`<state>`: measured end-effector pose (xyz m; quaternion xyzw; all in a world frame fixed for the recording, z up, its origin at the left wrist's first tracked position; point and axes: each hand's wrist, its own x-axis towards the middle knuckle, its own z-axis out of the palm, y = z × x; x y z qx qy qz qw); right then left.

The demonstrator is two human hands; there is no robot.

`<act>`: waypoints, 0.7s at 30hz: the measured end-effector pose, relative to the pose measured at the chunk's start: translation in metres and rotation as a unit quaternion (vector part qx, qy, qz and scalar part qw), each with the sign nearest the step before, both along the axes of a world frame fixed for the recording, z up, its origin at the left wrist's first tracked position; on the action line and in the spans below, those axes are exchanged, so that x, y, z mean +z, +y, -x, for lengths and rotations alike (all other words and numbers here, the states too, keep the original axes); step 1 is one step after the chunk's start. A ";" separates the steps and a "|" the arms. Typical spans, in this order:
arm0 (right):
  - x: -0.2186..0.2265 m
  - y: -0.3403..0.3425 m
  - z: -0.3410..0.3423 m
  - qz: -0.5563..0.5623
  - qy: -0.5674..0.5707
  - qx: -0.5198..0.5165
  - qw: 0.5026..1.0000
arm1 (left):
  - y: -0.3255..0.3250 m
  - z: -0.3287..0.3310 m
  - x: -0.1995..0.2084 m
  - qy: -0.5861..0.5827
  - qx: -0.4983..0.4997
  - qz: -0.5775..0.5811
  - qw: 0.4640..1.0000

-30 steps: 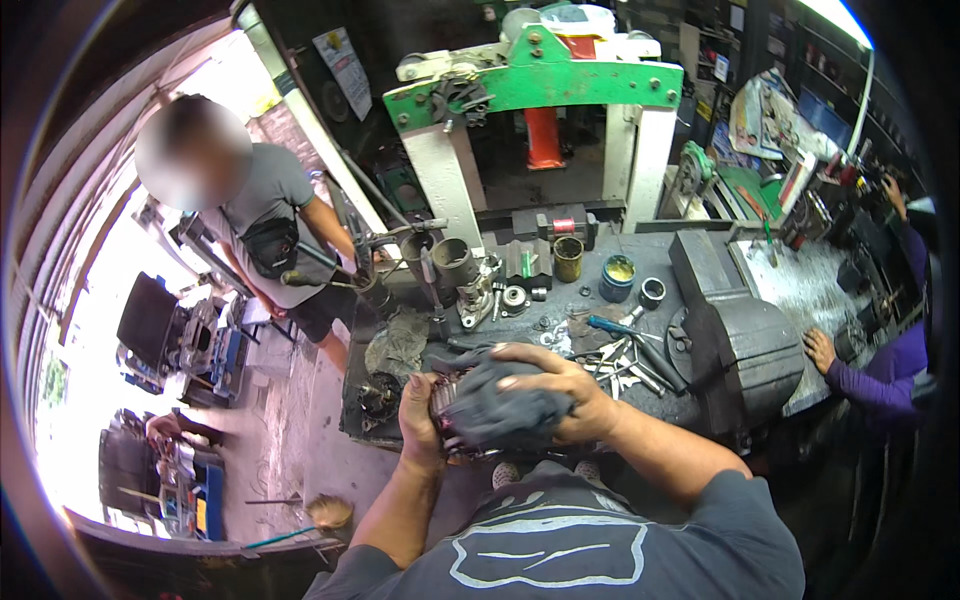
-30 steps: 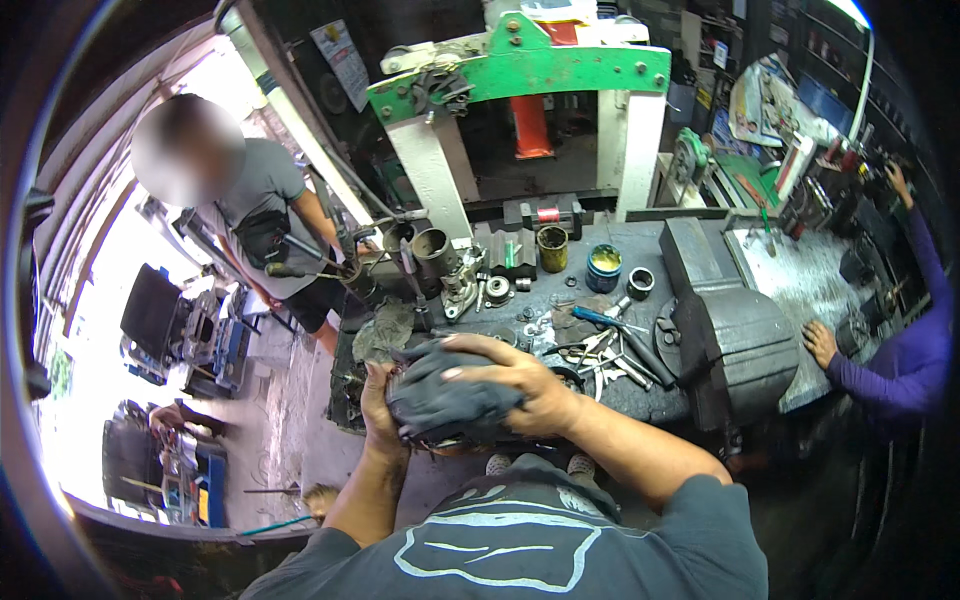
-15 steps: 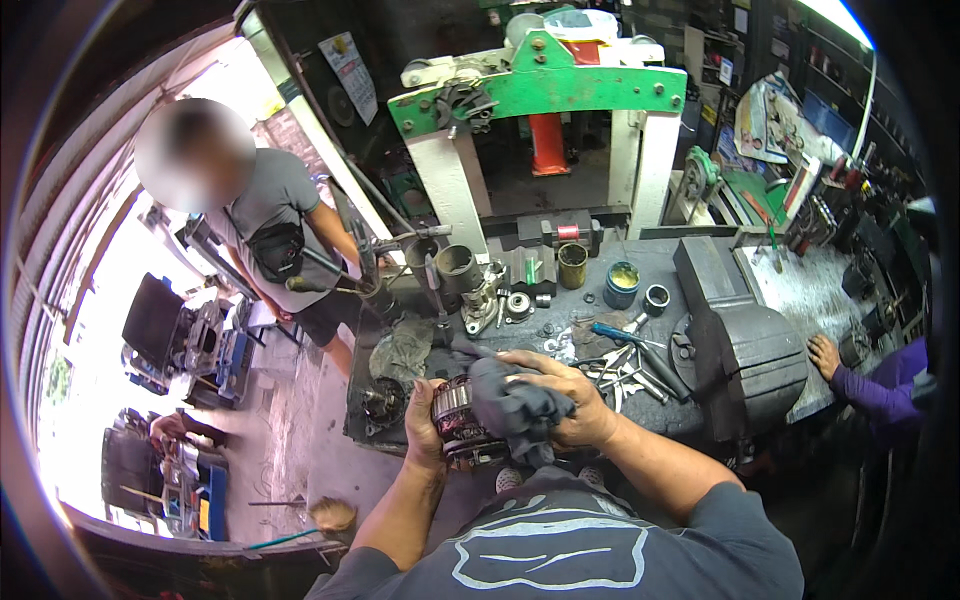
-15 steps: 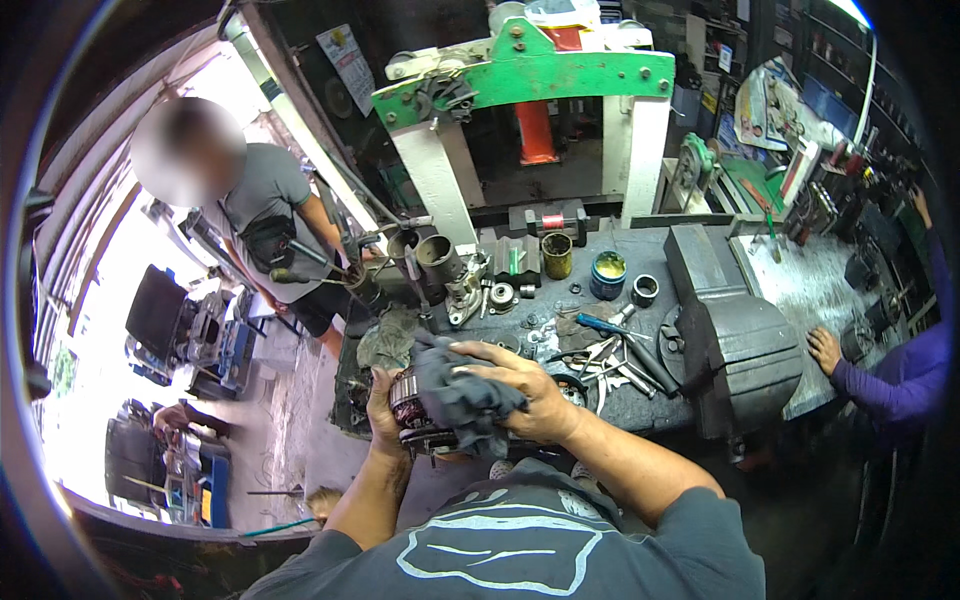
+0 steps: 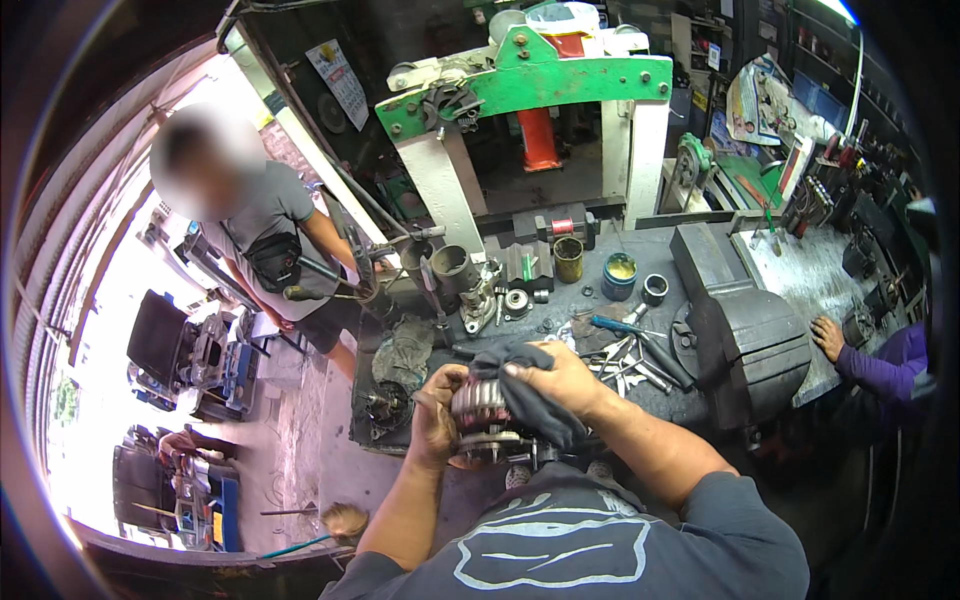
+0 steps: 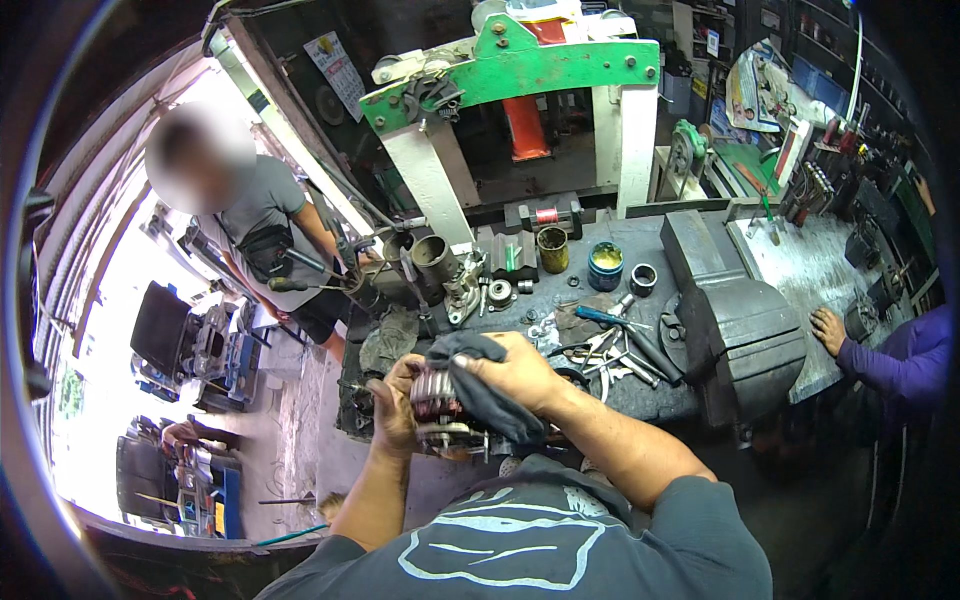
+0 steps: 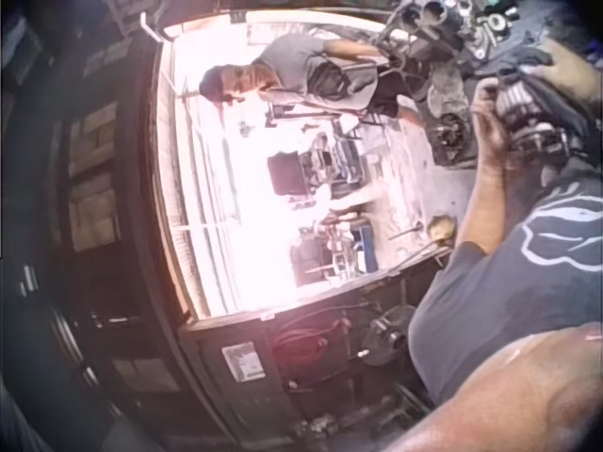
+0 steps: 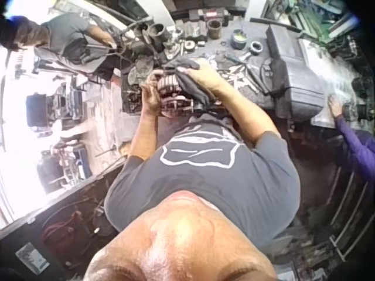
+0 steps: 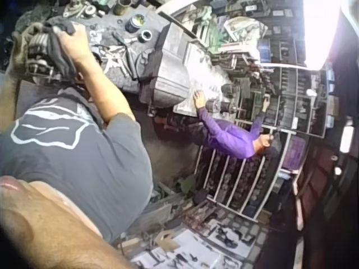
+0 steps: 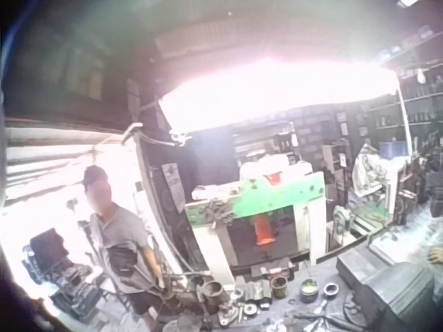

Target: The person cleans and assembles small mechanical components on a workbench. They wipe parts with a rag, pick up and place small metal pieces, and fit components together by hand. Another person works nearby on a separate task.

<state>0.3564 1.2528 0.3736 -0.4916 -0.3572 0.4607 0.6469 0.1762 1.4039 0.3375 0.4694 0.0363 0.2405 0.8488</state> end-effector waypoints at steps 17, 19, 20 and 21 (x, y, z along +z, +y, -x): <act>0.032 -0.004 0.011 0.049 -0.509 0.063 0.857 | 0.003 -0.003 0.018 0.064 0.082 -0.287 0.952; 0.020 -0.002 0.013 -0.041 -0.446 0.011 0.894 | 0.004 -0.005 0.020 0.037 0.142 -0.203 0.968; 0.009 -0.003 0.009 -0.161 -0.390 -0.036 0.906 | 0.006 -0.007 0.019 0.020 0.167 -0.127 0.977; -0.003 -0.007 0.002 -0.235 -0.380 -0.038 0.894 | 0.009 -0.003 0.020 0.011 0.170 -0.104 0.980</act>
